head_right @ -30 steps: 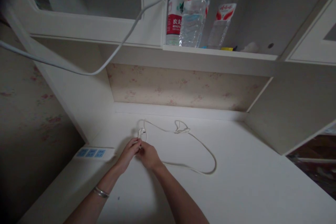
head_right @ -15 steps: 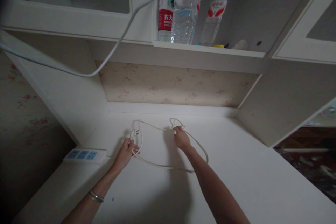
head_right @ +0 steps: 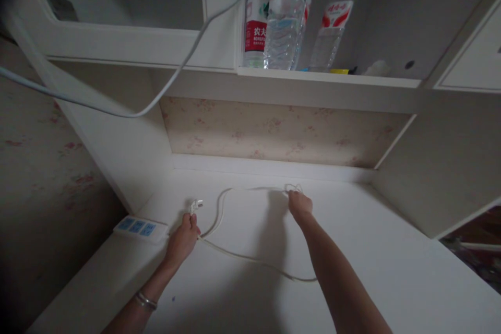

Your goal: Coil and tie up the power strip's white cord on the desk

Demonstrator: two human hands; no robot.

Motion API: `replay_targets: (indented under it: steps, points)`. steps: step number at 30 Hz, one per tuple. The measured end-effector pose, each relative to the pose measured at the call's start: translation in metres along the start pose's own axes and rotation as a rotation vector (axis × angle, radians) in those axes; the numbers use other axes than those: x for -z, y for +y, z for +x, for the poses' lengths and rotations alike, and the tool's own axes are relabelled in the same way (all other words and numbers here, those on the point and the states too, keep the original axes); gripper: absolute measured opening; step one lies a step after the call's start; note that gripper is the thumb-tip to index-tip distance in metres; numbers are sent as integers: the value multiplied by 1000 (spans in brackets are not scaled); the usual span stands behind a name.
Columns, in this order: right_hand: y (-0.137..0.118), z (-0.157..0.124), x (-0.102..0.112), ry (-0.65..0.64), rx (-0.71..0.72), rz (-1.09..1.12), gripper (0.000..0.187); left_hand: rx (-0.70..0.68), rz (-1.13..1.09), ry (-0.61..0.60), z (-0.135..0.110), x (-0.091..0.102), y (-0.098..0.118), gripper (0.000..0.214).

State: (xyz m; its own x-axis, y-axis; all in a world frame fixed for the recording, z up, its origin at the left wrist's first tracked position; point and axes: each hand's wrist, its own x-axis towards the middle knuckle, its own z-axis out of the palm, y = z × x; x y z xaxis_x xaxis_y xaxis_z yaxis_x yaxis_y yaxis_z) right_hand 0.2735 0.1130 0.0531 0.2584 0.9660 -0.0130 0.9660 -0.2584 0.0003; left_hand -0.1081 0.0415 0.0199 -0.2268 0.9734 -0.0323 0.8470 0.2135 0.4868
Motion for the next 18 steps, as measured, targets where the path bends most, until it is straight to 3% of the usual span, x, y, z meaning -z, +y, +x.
replay_targets:
  steps: [4,7,10,14,18]
  points:
    - [41,4,9,8,-261,24,36,-97,202,43,-3,0,-2,38]
    - [54,3,9,3,-305,64,34,-141,242,41,-2,-2,-5,39]
    - [46,-1,6,58,-220,104,37,-166,221,18,1,-5,-7,36]
    - [11,-18,-1,169,-42,149,43,-175,169,45,5,-8,-11,31]
    - [-42,-52,-15,140,310,197,32,-171,136,86,1,-5,-12,31]
